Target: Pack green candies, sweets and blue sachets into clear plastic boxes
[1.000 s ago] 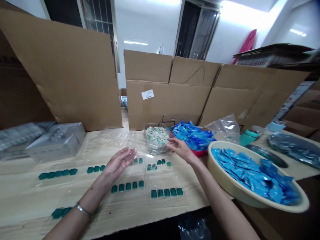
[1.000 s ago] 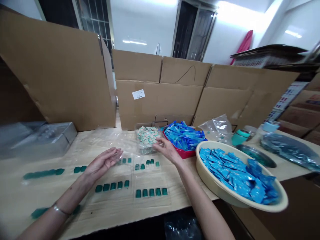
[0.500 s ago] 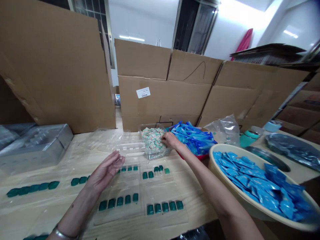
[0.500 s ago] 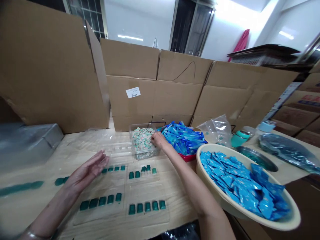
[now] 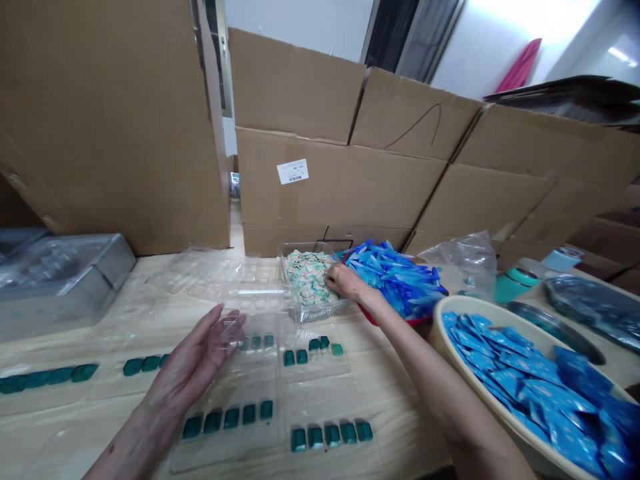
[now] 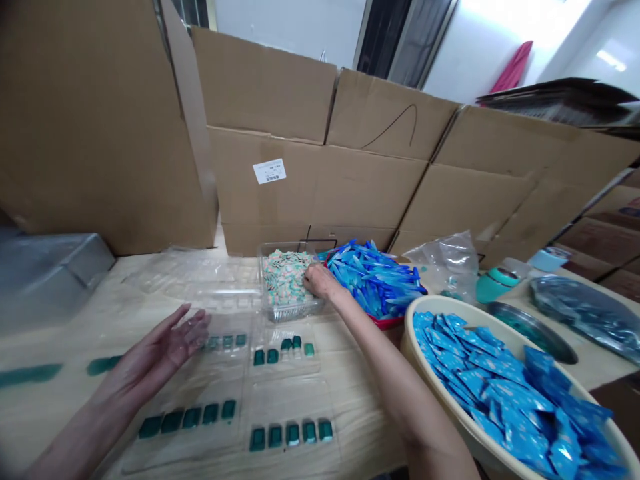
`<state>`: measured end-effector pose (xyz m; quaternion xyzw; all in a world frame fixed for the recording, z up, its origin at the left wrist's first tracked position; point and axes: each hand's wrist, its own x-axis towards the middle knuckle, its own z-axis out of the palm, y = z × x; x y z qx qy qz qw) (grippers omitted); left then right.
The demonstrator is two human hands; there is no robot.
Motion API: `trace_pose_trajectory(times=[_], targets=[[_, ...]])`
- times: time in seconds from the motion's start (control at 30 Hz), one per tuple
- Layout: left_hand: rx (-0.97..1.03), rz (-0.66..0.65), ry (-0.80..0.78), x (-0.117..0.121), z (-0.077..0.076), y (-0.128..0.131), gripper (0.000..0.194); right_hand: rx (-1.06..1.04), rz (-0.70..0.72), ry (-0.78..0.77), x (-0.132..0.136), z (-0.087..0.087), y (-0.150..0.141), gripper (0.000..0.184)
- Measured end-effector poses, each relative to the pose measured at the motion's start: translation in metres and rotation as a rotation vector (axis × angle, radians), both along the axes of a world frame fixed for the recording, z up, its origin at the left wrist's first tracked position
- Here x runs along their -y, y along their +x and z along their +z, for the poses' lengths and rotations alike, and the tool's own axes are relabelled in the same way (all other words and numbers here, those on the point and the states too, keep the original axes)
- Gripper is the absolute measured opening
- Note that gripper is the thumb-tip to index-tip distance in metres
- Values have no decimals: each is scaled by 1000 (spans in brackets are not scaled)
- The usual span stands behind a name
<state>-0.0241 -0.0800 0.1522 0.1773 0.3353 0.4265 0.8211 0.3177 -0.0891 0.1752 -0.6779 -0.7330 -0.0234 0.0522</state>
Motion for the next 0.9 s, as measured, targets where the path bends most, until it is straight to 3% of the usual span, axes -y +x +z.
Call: trace_pose_trajectory(times=[0.3, 0.43, 0.77, 0.9], targets=[[-87, -133, 102, 1, -6, 1, 13, 17, -33, 110, -4, -7, 4, 23], [-113, -156, 110, -1, -8, 1, 15, 16, -8, 77, -5, -5, 3, 21], [-105, -128, 80, -3, -6, 0, 15, 61, 79, 7, 21, 29, 0, 22], [-125, -129, 101, -1, -4, 1, 15, 117, 3, -83, 35, 35, -11, 18]])
